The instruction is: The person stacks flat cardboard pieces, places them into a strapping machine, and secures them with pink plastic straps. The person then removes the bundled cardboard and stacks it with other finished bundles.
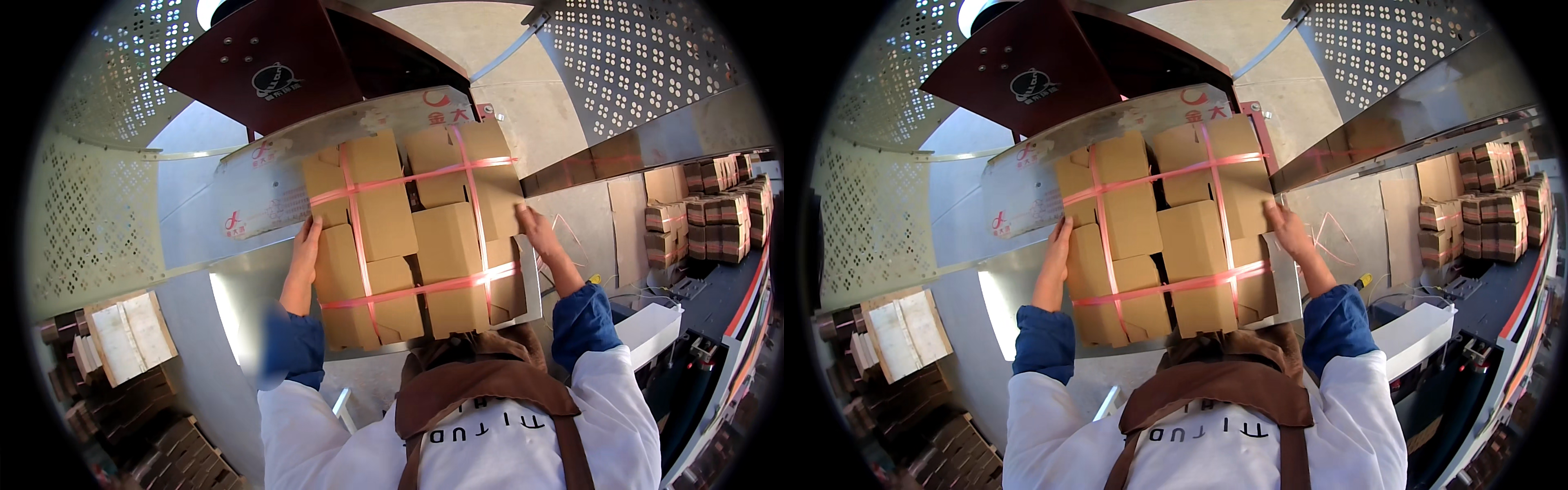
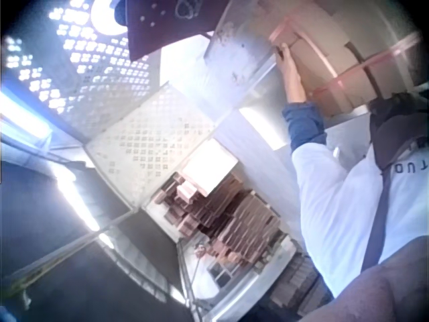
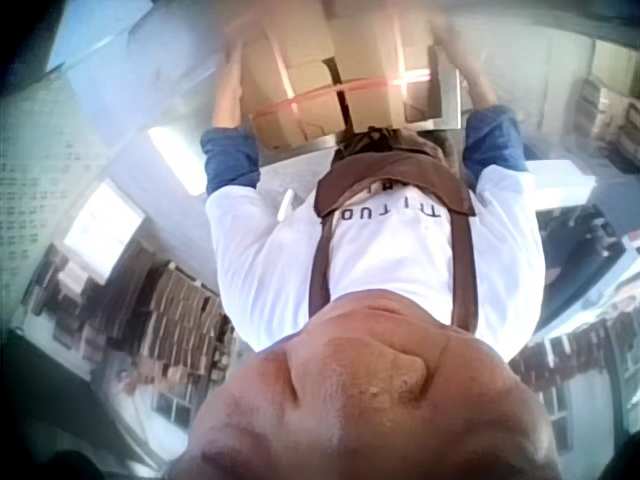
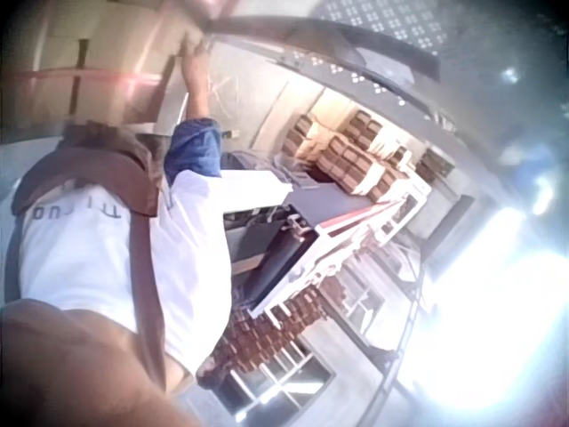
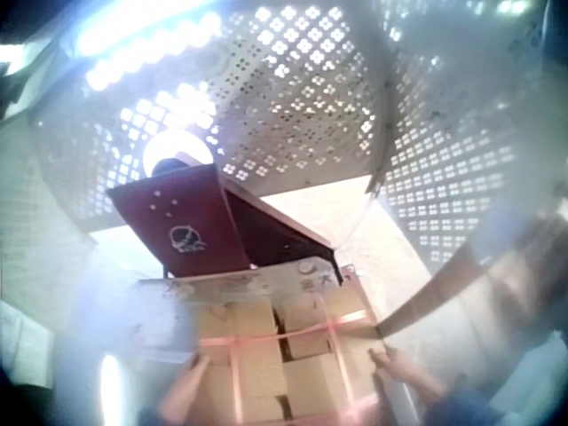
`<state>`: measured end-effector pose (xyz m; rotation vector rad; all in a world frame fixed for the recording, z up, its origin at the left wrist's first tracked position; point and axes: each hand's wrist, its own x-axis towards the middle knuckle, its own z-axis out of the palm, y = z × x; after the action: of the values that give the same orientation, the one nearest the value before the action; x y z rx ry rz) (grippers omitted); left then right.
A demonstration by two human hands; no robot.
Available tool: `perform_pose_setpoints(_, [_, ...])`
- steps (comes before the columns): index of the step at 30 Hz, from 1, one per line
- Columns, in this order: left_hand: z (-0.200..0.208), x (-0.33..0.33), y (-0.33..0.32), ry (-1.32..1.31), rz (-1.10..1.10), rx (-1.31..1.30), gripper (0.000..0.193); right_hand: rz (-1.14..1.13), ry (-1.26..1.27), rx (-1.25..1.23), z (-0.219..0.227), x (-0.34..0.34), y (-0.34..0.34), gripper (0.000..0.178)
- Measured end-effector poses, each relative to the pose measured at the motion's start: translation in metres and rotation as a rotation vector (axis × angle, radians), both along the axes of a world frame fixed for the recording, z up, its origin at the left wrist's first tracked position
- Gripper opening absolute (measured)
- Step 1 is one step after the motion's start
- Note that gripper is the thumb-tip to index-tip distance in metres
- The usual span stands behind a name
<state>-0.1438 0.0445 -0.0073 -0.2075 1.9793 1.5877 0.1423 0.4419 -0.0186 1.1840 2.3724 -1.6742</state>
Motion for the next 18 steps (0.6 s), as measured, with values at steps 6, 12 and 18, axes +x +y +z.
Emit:
perform_pose_setpoints(6, [0.015, 0.018, -0.016, -0.480, 0.157, 0.454, 0.076, -0.416, -0.012, -0.417, -0.060, 0.023, 0.004, 0.057])
perform_pose_setpoints(12, [-0.005, 0.038, -0.011, -0.531, 0.132, 0.442, 0.077, -0.385, 0.176, -0.465, -0.162, 0.028, 0.006, 0.040])
perform_pose_setpoints(18, [-0.015, 0.046, -0.005, -0.498, 0.090, 0.377, 0.077, -0.265, 0.084, -0.327, -0.145, 0.016, 0.000, 0.037])
